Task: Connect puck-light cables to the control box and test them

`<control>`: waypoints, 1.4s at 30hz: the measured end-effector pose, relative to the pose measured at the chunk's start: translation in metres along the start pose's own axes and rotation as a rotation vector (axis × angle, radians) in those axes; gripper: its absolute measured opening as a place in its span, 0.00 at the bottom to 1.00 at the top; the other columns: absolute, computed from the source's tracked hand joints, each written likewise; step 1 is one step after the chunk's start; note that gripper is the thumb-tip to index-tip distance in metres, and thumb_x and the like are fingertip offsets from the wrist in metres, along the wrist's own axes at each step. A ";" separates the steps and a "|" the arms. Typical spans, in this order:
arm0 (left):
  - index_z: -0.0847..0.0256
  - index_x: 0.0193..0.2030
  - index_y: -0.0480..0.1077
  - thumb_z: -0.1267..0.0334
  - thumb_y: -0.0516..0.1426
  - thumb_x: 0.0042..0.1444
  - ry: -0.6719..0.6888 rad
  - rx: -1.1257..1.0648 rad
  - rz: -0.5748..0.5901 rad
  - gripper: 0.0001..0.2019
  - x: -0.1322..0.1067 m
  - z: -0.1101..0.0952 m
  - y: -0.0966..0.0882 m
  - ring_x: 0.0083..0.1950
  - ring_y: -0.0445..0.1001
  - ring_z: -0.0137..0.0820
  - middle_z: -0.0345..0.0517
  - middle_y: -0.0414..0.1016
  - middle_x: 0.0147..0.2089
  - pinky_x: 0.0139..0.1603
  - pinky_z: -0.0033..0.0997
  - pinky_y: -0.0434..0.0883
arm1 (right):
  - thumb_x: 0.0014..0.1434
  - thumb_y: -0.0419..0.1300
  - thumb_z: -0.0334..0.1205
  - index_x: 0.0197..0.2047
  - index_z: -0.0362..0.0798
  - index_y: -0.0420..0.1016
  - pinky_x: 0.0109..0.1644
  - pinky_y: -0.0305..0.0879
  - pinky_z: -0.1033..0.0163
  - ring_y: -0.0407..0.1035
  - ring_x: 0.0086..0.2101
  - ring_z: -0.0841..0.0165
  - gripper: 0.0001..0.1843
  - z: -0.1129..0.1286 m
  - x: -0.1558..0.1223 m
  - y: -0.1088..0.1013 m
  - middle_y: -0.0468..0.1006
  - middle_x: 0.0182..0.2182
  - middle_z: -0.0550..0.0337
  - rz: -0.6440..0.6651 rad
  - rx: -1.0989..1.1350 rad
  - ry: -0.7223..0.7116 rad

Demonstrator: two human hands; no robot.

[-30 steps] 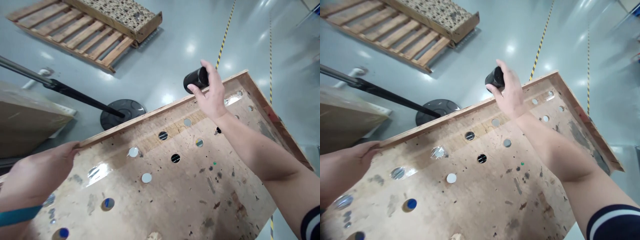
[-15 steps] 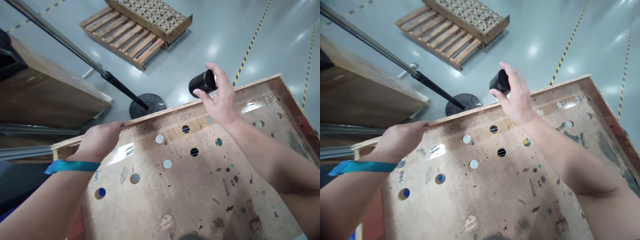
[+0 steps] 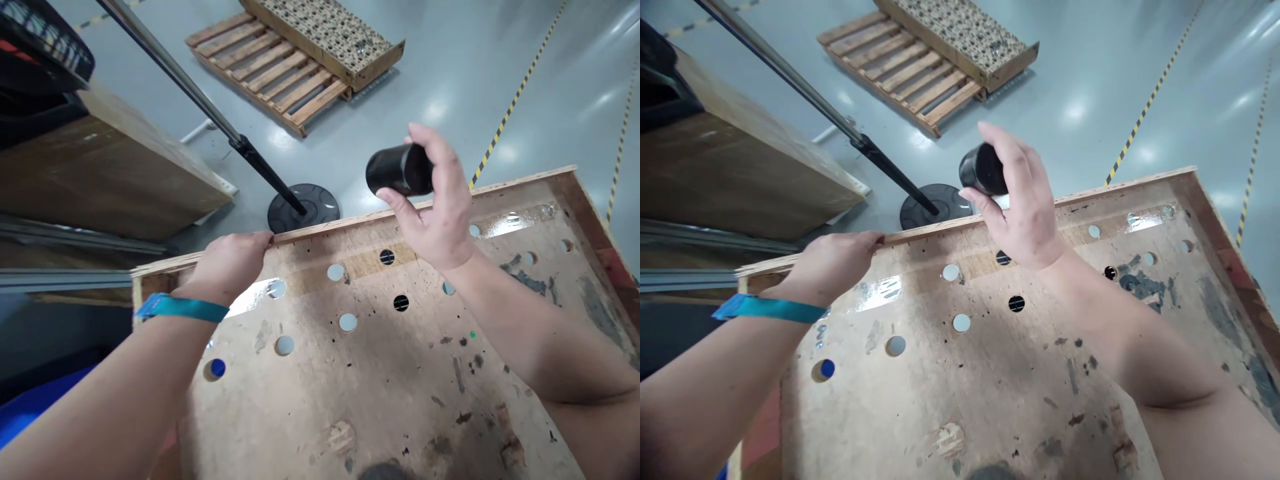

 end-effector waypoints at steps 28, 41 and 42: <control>0.71 0.65 0.68 0.58 0.51 0.68 -0.003 -0.083 -0.271 0.24 -0.043 0.075 0.012 0.62 0.70 0.53 0.67 0.73 0.61 0.65 0.52 0.68 | 0.64 0.65 0.42 0.70 0.49 0.61 0.69 0.64 0.35 0.65 0.61 0.48 0.34 -0.032 -0.018 0.072 0.70 0.60 0.43 0.183 0.044 0.031; 0.68 0.47 0.77 0.69 0.46 0.65 0.060 -0.092 -0.205 0.17 -0.032 0.098 0.031 0.52 0.72 0.48 0.61 0.75 0.46 0.55 0.45 0.72 | 0.65 0.65 0.49 0.70 0.50 0.62 0.69 0.65 0.33 0.67 0.62 0.48 0.34 0.030 0.007 0.055 0.71 0.61 0.43 0.109 -0.037 0.042; 0.68 0.47 0.77 0.70 0.47 0.64 0.068 -0.097 -0.207 0.17 -0.032 0.099 0.031 0.51 0.72 0.48 0.61 0.75 0.47 0.55 0.44 0.72 | 0.67 0.63 0.51 0.71 0.51 0.59 0.70 0.64 0.33 0.66 0.63 0.48 0.35 0.055 0.014 0.052 0.70 0.62 0.45 0.083 -0.028 0.019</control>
Point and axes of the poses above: each hand's wrist, its own x-axis towards the middle knuckle, its own y-axis out of the palm, z = x × y, the point moved 8 cm from there along x, towards the middle knuckle
